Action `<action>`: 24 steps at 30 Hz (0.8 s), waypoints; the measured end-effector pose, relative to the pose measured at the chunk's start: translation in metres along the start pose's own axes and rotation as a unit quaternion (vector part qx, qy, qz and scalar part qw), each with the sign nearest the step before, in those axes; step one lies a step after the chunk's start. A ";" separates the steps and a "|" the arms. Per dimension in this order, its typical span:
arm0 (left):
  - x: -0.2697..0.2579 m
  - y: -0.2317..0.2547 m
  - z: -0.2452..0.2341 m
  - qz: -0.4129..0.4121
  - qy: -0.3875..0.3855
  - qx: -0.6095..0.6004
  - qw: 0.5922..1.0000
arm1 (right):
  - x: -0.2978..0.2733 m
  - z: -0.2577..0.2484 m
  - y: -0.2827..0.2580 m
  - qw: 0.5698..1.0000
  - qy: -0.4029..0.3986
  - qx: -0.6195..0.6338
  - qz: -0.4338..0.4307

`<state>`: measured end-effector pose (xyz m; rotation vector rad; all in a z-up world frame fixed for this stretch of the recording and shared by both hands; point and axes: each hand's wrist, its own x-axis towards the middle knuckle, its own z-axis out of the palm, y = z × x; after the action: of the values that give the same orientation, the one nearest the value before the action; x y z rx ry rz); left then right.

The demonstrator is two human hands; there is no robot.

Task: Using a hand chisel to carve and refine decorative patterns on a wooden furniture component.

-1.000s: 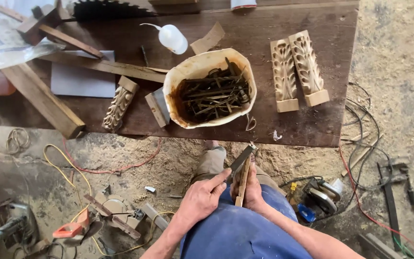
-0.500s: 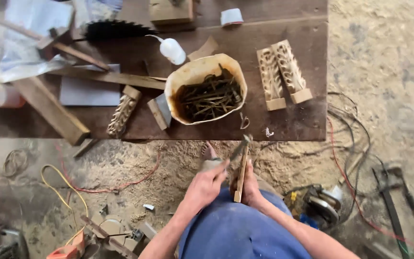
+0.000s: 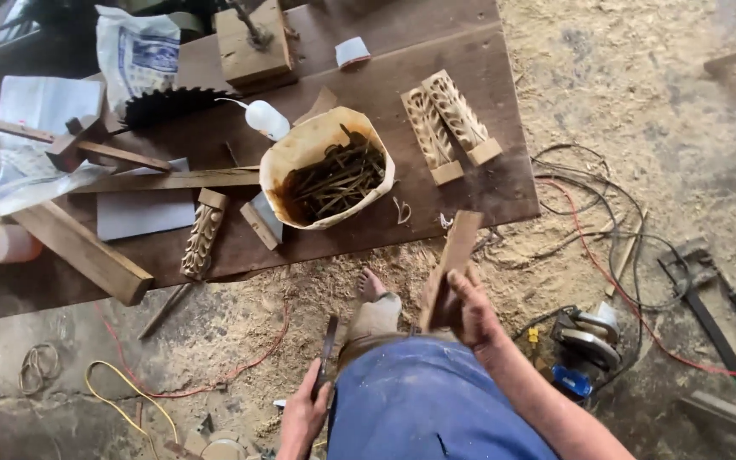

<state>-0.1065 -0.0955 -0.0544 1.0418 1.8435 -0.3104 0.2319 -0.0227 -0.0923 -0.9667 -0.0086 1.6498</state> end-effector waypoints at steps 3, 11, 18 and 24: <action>-0.001 -0.009 0.014 -0.062 0.016 -0.100 0.993 | 0.014 -0.028 0.001 0.997 -0.002 0.051 -0.056; -0.013 0.058 0.002 0.163 0.042 -0.113 0.979 | -0.007 -0.029 -0.025 0.901 -0.018 -0.375 -0.219; 0.060 0.063 0.037 0.418 0.246 -0.113 0.867 | -0.018 -0.055 -0.006 0.939 0.045 -0.271 -0.207; 0.051 0.044 0.041 0.342 0.144 -0.055 0.927 | -0.054 -0.031 -0.043 0.923 0.062 -0.330 -0.189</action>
<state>-0.0567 -0.0670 -0.1077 1.6321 1.5920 0.3771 0.2843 -0.0666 -0.0608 -1.4676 -0.6647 1.2287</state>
